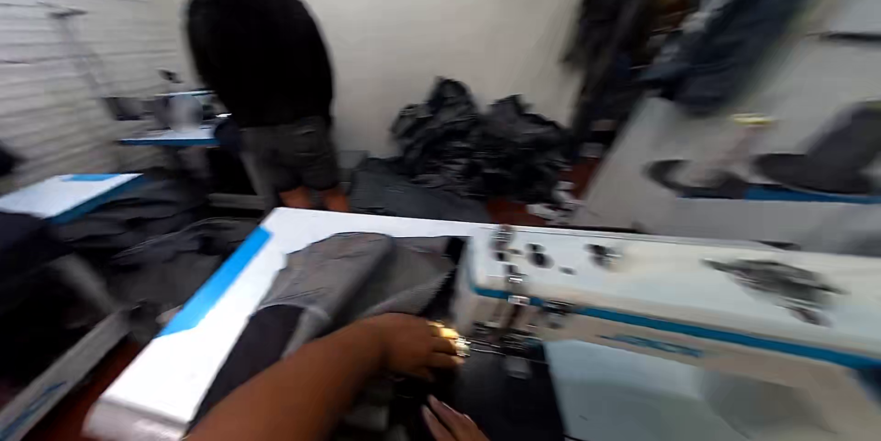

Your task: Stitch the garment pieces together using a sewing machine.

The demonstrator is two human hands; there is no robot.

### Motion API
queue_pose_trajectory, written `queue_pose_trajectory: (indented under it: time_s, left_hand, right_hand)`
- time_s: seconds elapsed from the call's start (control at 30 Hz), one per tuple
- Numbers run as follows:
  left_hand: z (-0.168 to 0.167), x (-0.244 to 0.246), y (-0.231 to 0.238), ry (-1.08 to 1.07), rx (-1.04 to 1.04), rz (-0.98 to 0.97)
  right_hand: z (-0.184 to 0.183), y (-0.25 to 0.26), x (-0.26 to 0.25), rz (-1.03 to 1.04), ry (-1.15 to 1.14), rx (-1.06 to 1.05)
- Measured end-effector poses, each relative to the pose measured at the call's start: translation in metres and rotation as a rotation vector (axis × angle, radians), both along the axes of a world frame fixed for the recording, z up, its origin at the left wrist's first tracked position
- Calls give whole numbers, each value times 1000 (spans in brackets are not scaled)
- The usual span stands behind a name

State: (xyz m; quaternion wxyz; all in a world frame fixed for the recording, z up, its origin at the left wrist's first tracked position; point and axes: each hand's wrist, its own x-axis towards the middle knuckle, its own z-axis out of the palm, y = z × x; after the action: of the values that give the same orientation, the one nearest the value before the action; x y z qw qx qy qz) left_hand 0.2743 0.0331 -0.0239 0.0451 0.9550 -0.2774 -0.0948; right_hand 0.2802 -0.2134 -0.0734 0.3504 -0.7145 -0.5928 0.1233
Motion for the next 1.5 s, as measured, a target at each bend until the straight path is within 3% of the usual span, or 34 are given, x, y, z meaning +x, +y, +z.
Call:
queue_pose_trajectory:
  time_s: [0.07, 0.13, 0.23, 0.4, 0.6, 0.7, 0.8, 0.93, 1.23, 1.4, 1.5]
  left_hand:
    - [-7, 4, 9, -11, -65, -126]
    - [-16, 7, 15, 20, -108, -161]
    - [-25, 7, 25, 25, -139, -161]
    - [-29, 11, 43, 95, -130, -215]
    - [-39, -9, 31, 108, -186, -66]
    - [-34, -13, 24, 142, -195, -11]
    - [-29, -13, 22, 195, -165, 13]
    - [-28, -15, 14, 201, -162, 56]
    - [-25, -23, -17, 286, -122, 354]
    - [-25, -20, -26, 244, -129, 496]
    - [-20, -18, -32, 236, -142, 562]
  right_hand:
    - [4, 5, 4, -146, -11, 28]
    - [7, 7, 5, -219, -74, -110]
    - [0, 6, 3, -193, -181, -307]
    - [-2, 1, 15, -129, -249, -344]
    - [-23, -15, 45, -48, -402, -138]
    - [-3, -16, 52, 15, -222, -244]
    - [28, 4, 21, -118, -15, -397]
    - [-2, 1, 6, -179, -266, -287]
    - [-20, -15, 56, 3, -390, -179]
    - [4, -8, 93, 193, -259, -405]
    - [46, 10, 85, 130, -128, -712]
